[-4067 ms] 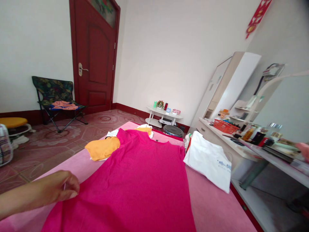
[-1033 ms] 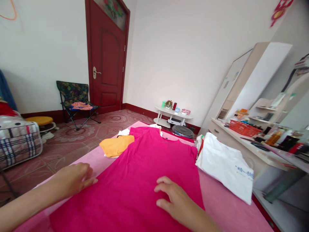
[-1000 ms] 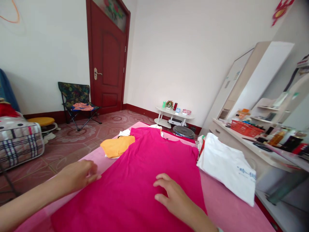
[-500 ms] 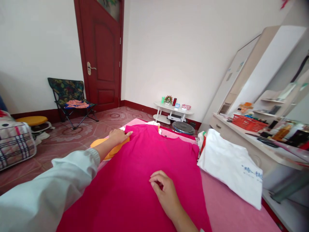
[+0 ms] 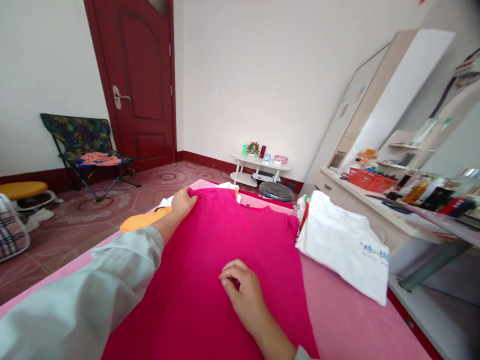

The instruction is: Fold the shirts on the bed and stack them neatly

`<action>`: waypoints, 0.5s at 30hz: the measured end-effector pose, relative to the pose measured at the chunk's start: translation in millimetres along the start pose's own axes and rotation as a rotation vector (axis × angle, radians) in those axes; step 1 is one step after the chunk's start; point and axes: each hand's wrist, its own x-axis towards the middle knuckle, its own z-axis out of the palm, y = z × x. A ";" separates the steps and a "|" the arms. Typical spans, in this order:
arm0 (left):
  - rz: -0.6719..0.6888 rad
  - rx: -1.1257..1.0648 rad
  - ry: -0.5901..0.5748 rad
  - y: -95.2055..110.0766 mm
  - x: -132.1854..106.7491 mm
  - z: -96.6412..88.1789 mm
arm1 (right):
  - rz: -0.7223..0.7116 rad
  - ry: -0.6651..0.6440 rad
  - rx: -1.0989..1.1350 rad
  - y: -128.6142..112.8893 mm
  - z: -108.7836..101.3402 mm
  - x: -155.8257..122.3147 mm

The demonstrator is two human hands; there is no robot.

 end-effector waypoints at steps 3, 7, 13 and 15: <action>0.218 -0.125 -0.043 38.6 -12.1 8.1 | 0.005 0.000 -0.003 0.5 0.0 -0.3; 0.584 -0.269 -0.331 80.2 -56.3 26.0 | 0.031 0.054 0.040 1.7 -1.7 -0.8; 0.777 -0.171 -0.597 36.1 -128.9 2.0 | 0.131 0.237 0.211 16.8 -5.1 1.8; 0.713 -0.074 -0.528 3.3 -144.6 -22.9 | 0.174 0.263 0.271 23.7 -6.0 3.2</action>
